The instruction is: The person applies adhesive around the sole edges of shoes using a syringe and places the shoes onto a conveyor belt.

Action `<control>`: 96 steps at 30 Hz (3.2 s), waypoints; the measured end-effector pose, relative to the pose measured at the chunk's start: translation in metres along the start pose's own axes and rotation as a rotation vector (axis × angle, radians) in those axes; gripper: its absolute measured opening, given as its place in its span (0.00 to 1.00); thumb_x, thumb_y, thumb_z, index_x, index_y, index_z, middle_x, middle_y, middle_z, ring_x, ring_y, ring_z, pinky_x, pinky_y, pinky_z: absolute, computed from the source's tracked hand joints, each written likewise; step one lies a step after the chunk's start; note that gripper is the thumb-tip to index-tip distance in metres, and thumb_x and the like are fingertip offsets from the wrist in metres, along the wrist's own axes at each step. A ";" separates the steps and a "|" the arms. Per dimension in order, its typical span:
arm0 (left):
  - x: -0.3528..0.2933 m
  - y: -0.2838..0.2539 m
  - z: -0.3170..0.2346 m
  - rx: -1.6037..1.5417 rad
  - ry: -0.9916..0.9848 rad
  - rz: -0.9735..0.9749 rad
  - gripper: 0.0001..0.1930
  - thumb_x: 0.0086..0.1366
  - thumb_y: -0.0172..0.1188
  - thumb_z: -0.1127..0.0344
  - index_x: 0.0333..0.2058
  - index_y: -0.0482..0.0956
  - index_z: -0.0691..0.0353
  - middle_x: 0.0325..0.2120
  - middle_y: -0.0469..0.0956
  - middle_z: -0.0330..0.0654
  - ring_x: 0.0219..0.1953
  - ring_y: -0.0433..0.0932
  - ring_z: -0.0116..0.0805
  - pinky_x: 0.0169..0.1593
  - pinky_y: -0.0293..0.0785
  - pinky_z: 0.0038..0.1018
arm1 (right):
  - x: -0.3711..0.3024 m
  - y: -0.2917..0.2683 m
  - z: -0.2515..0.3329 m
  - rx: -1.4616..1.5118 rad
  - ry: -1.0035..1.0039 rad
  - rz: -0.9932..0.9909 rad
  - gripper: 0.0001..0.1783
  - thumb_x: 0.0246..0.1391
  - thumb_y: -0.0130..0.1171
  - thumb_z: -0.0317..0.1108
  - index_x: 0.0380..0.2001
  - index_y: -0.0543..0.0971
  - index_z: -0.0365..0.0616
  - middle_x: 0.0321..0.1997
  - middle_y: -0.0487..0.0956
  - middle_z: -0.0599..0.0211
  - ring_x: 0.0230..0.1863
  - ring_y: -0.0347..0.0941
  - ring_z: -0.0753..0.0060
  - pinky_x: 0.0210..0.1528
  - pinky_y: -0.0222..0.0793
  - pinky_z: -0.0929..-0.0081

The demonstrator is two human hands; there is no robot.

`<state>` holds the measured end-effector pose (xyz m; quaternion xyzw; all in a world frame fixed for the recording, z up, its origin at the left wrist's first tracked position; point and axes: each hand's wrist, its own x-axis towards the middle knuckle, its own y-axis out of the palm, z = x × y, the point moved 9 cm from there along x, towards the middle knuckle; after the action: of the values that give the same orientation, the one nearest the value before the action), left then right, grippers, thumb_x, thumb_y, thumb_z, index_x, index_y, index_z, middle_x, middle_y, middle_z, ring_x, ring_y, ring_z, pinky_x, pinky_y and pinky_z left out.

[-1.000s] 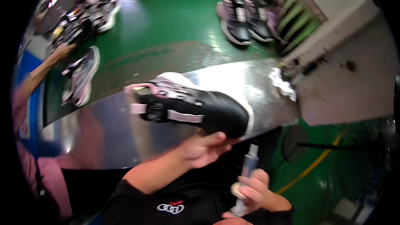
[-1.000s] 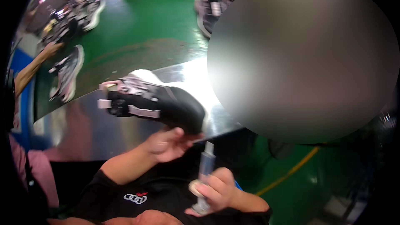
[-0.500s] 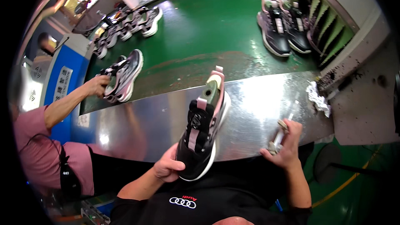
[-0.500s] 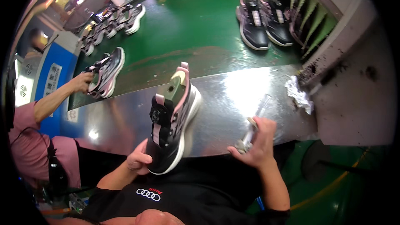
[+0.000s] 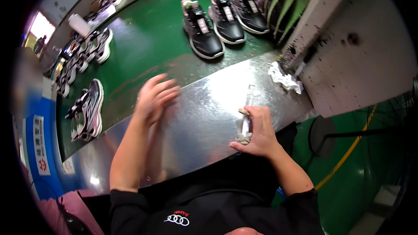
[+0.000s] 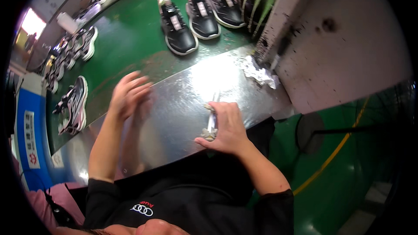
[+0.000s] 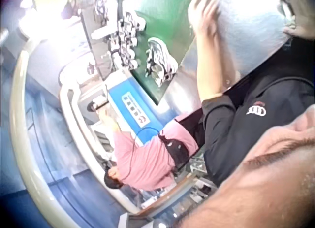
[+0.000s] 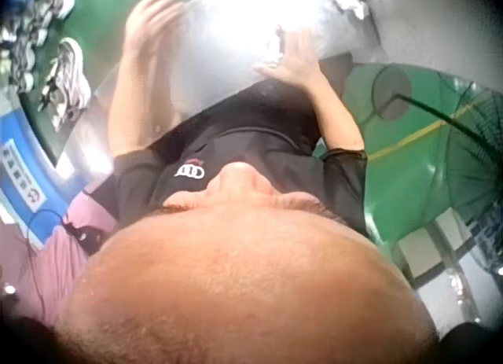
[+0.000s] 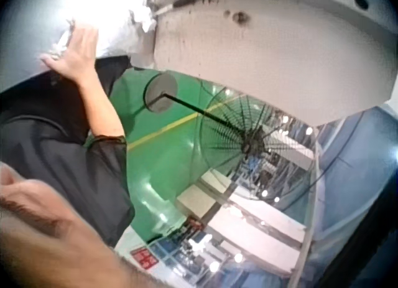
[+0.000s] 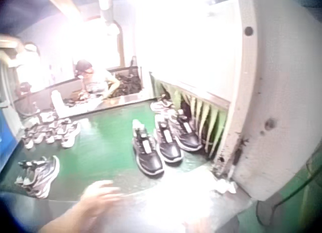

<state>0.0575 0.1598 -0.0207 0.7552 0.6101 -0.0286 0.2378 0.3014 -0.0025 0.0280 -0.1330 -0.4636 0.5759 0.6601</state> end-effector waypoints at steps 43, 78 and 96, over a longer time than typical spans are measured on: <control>-0.144 -0.125 -0.022 0.249 0.292 -0.160 0.40 0.47 0.58 0.66 0.61 0.53 0.61 0.51 0.63 0.42 0.49 0.69 0.31 0.40 0.69 0.17 | -0.020 -0.026 -0.007 0.123 0.183 0.264 0.51 0.34 0.70 0.53 0.58 0.60 0.38 0.43 0.67 0.55 0.42 0.60 0.55 0.49 0.59 0.66; -0.118 -0.043 -0.047 -0.466 0.375 0.275 0.33 0.44 0.69 0.70 0.50 0.64 0.59 0.42 0.73 0.43 0.44 0.75 0.36 0.49 0.74 0.33 | 0.037 -0.003 0.136 1.790 0.253 0.377 0.64 0.22 0.72 0.67 0.58 0.55 0.40 0.47 0.67 0.48 0.48 0.66 0.59 0.47 0.61 0.67; -0.155 -0.025 -0.062 -0.226 0.592 0.532 0.32 0.43 0.69 0.78 0.48 0.67 0.59 0.45 0.70 0.41 0.50 0.69 0.33 0.54 0.65 0.31 | 0.069 0.019 0.209 1.759 0.105 0.604 0.51 0.35 0.60 0.73 0.54 0.64 0.45 0.41 0.73 0.53 0.38 0.66 0.65 0.34 0.52 0.70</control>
<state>-0.0201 0.0474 0.0776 0.8314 0.4348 0.3196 0.1326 0.1229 -0.0106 0.1581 0.2741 0.2240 0.8608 0.3657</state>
